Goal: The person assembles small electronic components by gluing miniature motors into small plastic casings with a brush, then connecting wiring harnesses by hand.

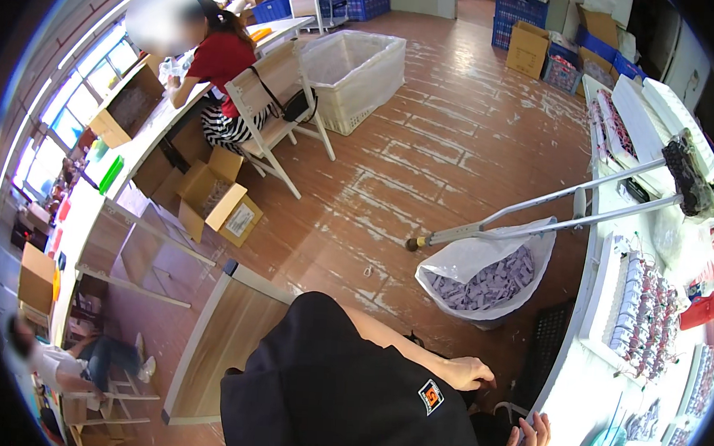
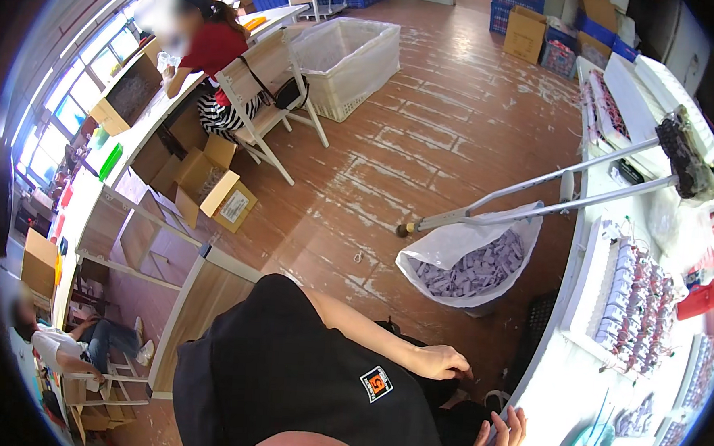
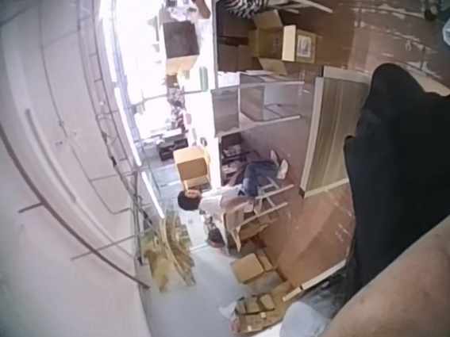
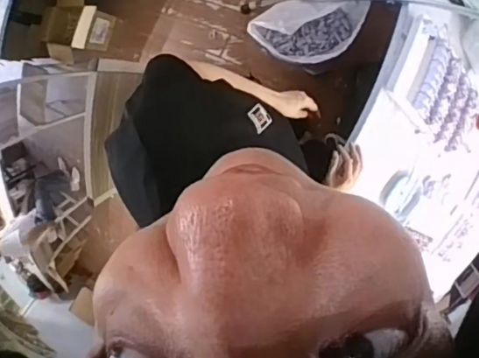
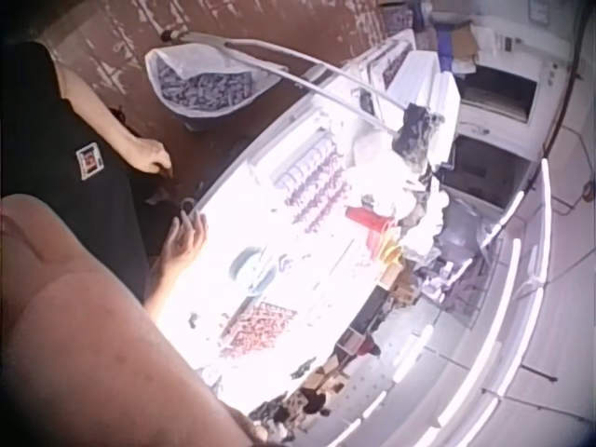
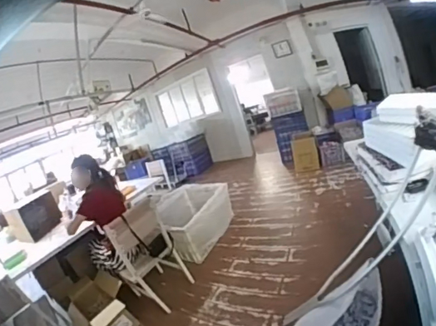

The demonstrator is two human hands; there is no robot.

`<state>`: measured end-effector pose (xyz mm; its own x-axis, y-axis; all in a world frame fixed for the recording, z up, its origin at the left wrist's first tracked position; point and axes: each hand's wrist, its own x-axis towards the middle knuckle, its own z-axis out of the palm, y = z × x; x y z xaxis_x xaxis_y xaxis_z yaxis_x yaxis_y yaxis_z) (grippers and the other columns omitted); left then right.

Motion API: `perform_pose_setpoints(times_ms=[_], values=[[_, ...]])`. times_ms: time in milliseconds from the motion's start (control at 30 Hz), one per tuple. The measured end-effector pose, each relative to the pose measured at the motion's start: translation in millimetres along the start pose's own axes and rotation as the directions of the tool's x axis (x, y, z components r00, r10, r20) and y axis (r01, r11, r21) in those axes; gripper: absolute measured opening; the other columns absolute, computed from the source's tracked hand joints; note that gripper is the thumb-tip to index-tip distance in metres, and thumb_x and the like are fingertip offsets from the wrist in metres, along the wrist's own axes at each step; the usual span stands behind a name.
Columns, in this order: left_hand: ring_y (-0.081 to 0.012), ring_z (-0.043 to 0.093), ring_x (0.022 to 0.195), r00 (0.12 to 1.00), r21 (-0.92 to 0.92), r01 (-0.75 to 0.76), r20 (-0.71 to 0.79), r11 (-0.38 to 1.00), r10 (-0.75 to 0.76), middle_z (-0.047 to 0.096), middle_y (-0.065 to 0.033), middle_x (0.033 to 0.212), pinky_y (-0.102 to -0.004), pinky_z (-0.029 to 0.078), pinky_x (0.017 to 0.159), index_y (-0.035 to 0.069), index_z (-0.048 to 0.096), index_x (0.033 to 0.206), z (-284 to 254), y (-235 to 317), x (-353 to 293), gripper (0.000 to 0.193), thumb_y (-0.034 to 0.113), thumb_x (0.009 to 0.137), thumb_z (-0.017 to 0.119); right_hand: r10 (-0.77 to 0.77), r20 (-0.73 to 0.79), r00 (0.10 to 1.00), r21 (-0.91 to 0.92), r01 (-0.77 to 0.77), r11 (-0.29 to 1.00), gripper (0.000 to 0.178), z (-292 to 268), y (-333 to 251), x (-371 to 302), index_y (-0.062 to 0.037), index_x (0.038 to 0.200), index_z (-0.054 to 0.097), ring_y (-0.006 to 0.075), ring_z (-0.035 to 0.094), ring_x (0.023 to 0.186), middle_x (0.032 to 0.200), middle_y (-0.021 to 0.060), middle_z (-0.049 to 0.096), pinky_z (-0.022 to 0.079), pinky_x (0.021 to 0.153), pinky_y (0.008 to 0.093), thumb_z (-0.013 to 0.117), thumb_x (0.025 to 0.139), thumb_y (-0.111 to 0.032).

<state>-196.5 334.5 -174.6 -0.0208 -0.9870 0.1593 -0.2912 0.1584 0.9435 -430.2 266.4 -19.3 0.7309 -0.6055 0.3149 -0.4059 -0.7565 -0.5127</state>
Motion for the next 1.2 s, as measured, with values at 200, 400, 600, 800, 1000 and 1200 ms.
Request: perform_pose_setpoints(times_ms=[200, 400, 600, 800, 1000, 1200], values=[[-0.0359, 0.067, 0.100, 0.999, -0.004, 0.016, 0.049, 1.000, -0.016, 0.071, -0.0179, 0.106, -0.0437, 0.052, 0.087, 0.001, 0.069, 0.110, -5, 10, 1, 0.024, 0.003, 0.087, 0.061, -0.003, 0.011, 1.000, -0.003, 0.003, 1.000, 0.019, -1, -1, 0, -0.0065, 0.109, 0.072, 0.0376, 0.054, 0.126, 0.127, 0.0177, 0.062, 0.044, 0.105, 0.0463, 0.071, 0.090, -0.007], [-0.0334, 0.070, 0.093, 1.000, 0.009, -0.019, 0.000, 1.000, 0.019, 0.073, -0.0175, 0.100, -0.0424, 0.054, 0.084, 0.000, 0.069, 0.109, -4, 8, 1, 0.030, -0.001, 0.081, 0.058, 0.006, 0.020, 1.000, -0.009, -0.006, 1.000, 0.019, -1, -1, -1, -0.0064, 0.109, 0.072, 0.0374, 0.053, 0.127, 0.128, 0.0175, 0.062, 0.044, 0.106, 0.0461, 0.071, 0.090, -0.007], [-0.0339, 0.070, 0.094, 1.000, -0.013, -0.013, 0.021, 1.000, 0.014, 0.073, -0.0177, 0.101, -0.0431, 0.054, 0.083, 0.001, 0.070, 0.109, 2, 5, 0, 0.030, 0.000, 0.081, 0.059, 0.033, 0.027, 0.999, -0.002, -0.033, 0.999, 0.019, -3, -1, -3, -0.0065, 0.110, 0.072, 0.0372, 0.053, 0.127, 0.129, 0.0174, 0.062, 0.044, 0.106, 0.0460, 0.071, 0.091, -0.007], [-0.0373, 0.068, 0.095, 1.000, -0.039, 0.023, 0.014, 0.999, -0.022, 0.072, -0.0186, 0.101, -0.0436, 0.053, 0.084, 0.002, 0.071, 0.106, 0, 9, 4, 0.024, 0.004, 0.085, 0.061, 0.097, 0.039, 0.994, 0.017, -0.098, 0.995, 0.019, -7, -12, 3, -0.0064, 0.110, 0.072, 0.0373, 0.053, 0.127, 0.130, 0.0173, 0.061, 0.044, 0.105, 0.0460, 0.070, 0.091, -0.008], [-0.0349, 0.066, 0.103, 0.991, -0.036, 0.090, 0.104, 0.995, -0.085, 0.071, -0.0165, 0.109, -0.0429, 0.052, 0.090, 0.003, 0.070, 0.110, -7, 9, 16, 0.023, 0.007, 0.089, 0.062, 0.095, 0.052, 0.994, 0.032, -0.097, 0.995, 0.018, -7, -16, 13, -0.0053, 0.109, 0.072, 0.0376, 0.054, 0.126, 0.129, 0.0183, 0.062, 0.045, 0.104, 0.0463, 0.070, 0.091, -0.006], [-0.0352, 0.067, 0.102, 0.996, -0.006, 0.055, 0.069, 0.998, -0.054, 0.071, -0.0166, 0.108, -0.0428, 0.052, 0.090, 0.002, 0.070, 0.109, -9, 15, 29, 0.025, 0.003, 0.086, 0.061, -0.019, -0.007, 1.000, 0.011, 0.019, 1.000, 0.016, 0, 2, 0, -0.0045, 0.105, 0.073, 0.0406, 0.056, 0.123, 0.125, 0.0196, 0.063, 0.048, 0.102, 0.0488, 0.070, 0.090, -0.008]])
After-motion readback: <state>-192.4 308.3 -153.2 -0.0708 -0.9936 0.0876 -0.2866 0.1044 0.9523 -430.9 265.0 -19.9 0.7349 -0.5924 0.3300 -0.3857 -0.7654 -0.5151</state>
